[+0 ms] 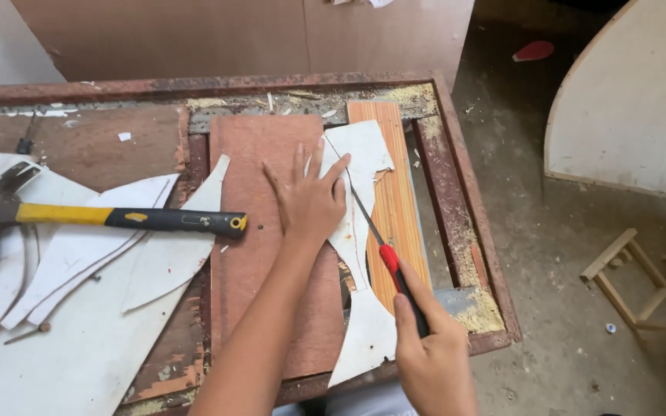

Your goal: Using a hand saw to cut a curved shape out of a thin white material on a workbench.

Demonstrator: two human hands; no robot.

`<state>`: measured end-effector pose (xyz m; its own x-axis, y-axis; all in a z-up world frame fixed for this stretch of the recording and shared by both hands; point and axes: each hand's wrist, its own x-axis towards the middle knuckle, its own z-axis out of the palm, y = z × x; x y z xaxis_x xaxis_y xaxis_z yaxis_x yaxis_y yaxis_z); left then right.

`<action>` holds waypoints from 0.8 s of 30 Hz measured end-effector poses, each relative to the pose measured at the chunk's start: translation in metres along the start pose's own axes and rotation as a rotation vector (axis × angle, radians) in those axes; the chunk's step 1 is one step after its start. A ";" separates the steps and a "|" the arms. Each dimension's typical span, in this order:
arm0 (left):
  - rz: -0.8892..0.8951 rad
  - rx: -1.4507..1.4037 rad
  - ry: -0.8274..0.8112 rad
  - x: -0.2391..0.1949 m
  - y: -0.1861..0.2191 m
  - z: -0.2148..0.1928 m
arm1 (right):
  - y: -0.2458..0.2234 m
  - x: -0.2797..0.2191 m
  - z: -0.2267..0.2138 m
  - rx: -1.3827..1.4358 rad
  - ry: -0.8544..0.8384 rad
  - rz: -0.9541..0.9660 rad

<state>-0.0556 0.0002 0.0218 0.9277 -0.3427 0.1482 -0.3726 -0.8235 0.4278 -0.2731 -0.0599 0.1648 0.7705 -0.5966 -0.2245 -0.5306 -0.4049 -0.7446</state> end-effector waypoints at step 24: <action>-0.002 0.012 0.013 0.002 0.001 -0.005 | -0.029 0.006 -0.032 -0.103 -0.097 0.063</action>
<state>-0.0544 0.0008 0.0272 0.9285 -0.3356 0.1590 -0.3713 -0.8293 0.4177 -0.2648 -0.0740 0.2052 0.7625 -0.5553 -0.3321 -0.6085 -0.4411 -0.6596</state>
